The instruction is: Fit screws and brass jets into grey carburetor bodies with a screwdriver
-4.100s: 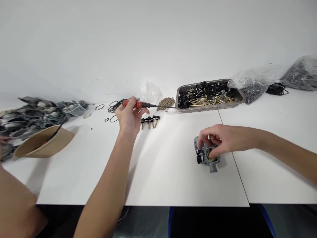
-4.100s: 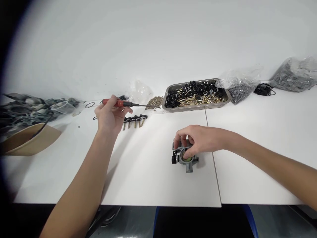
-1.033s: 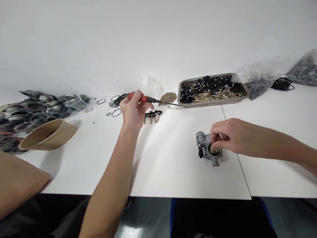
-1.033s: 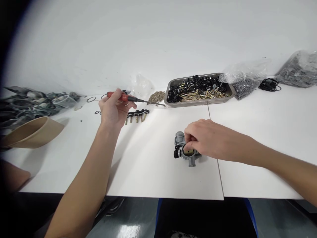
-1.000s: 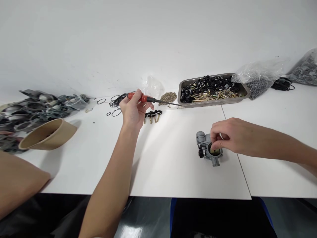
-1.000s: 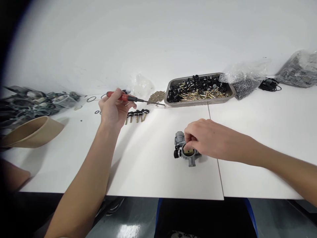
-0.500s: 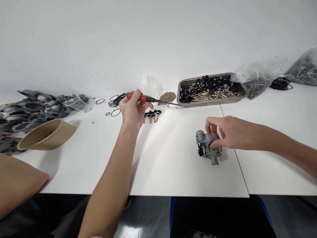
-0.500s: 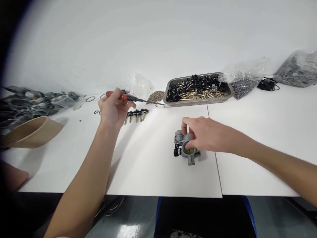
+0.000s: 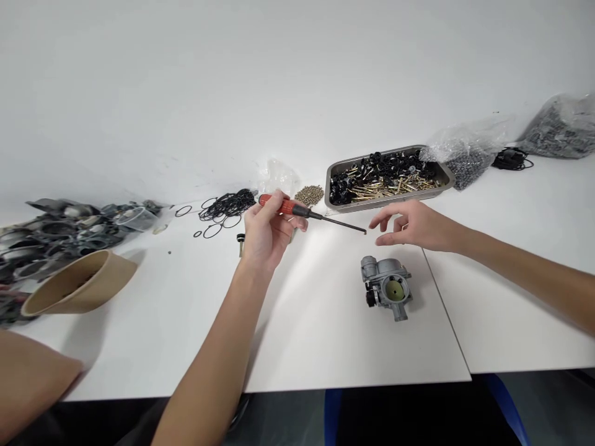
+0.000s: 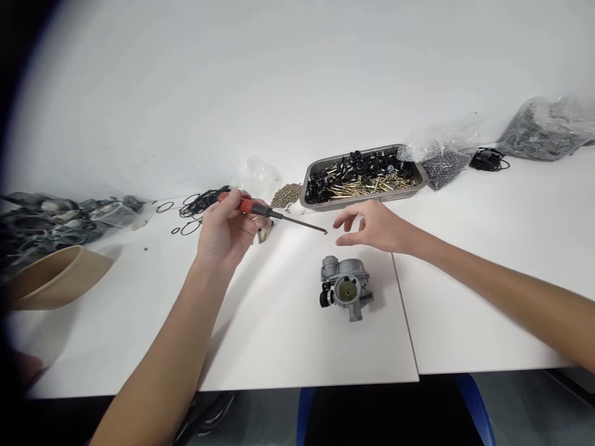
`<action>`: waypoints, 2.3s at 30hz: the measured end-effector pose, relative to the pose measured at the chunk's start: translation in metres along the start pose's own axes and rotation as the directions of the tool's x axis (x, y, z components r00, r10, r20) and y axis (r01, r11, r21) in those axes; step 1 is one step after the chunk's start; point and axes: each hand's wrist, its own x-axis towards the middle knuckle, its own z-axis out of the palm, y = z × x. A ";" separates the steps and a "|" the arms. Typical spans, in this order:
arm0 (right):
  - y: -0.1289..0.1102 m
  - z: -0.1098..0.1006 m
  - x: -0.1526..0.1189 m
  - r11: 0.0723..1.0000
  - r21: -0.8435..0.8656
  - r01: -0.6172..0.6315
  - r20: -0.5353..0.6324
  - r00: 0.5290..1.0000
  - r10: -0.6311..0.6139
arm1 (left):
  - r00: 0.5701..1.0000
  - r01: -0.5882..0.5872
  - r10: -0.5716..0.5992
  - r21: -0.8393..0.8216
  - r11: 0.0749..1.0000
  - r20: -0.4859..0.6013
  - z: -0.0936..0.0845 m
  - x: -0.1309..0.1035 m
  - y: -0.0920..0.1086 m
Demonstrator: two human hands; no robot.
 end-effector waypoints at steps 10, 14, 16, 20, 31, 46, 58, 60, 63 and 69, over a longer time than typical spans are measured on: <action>0.012 0.015 0.007 0.982 0.174 0.069 -0.025 0.998 -0.065 | 1.000 0.019 -0.019 0.017 1.000 0.015 0.007 -0.003 -0.002; 0.015 0.016 0.009 0.981 0.169 0.098 -0.063 0.994 -0.088 | 1.000 0.023 -0.023 0.017 1.000 0.007 0.008 -0.004 -0.001; 0.014 0.016 0.009 0.982 0.167 0.091 -0.059 0.995 -0.082 | 1.000 0.026 -0.026 0.014 1.000 0.008 0.008 -0.004 -0.001; 0.013 0.016 0.008 0.983 0.168 0.080 -0.051 0.996 -0.073 | 0.999 0.031 -0.031 0.022 0.999 0.008 0.007 -0.004 -0.001; 0.008 0.014 0.006 0.985 0.168 0.049 -0.067 0.997 -0.039 | 1.000 0.009 -0.009 0.024 1.000 0.010 0.007 -0.004 0.001; 0.011 0.017 0.007 0.987 0.158 0.035 -0.089 0.996 -0.021 | 1.000 -0.021 0.021 0.035 0.999 0.007 0.010 -0.006 -0.001; -0.017 -0.003 -0.008 0.950 -0.284 0.134 0.027 0.991 -0.131 | 1.000 0.000 0.000 0.021 1.000 0.023 0.012 -0.005 -0.002; -0.036 -0.009 -0.011 0.892 -0.369 0.259 0.096 0.966 -0.241 | 1.000 0.000 -0.001 0.020 1.000 0.013 0.008 -0.002 -0.002; -0.064 -0.004 -0.006 0.799 -0.387 0.459 0.381 0.869 -0.315 | 1.000 0.000 0.000 0.024 1.000 -0.002 0.003 0.002 -0.004; -0.079 0.029 0.014 0.614 -0.387 0.688 0.691 0.657 -0.301 | 0.999 -0.001 0.003 0.041 0.999 -0.046 0.001 0.005 -0.003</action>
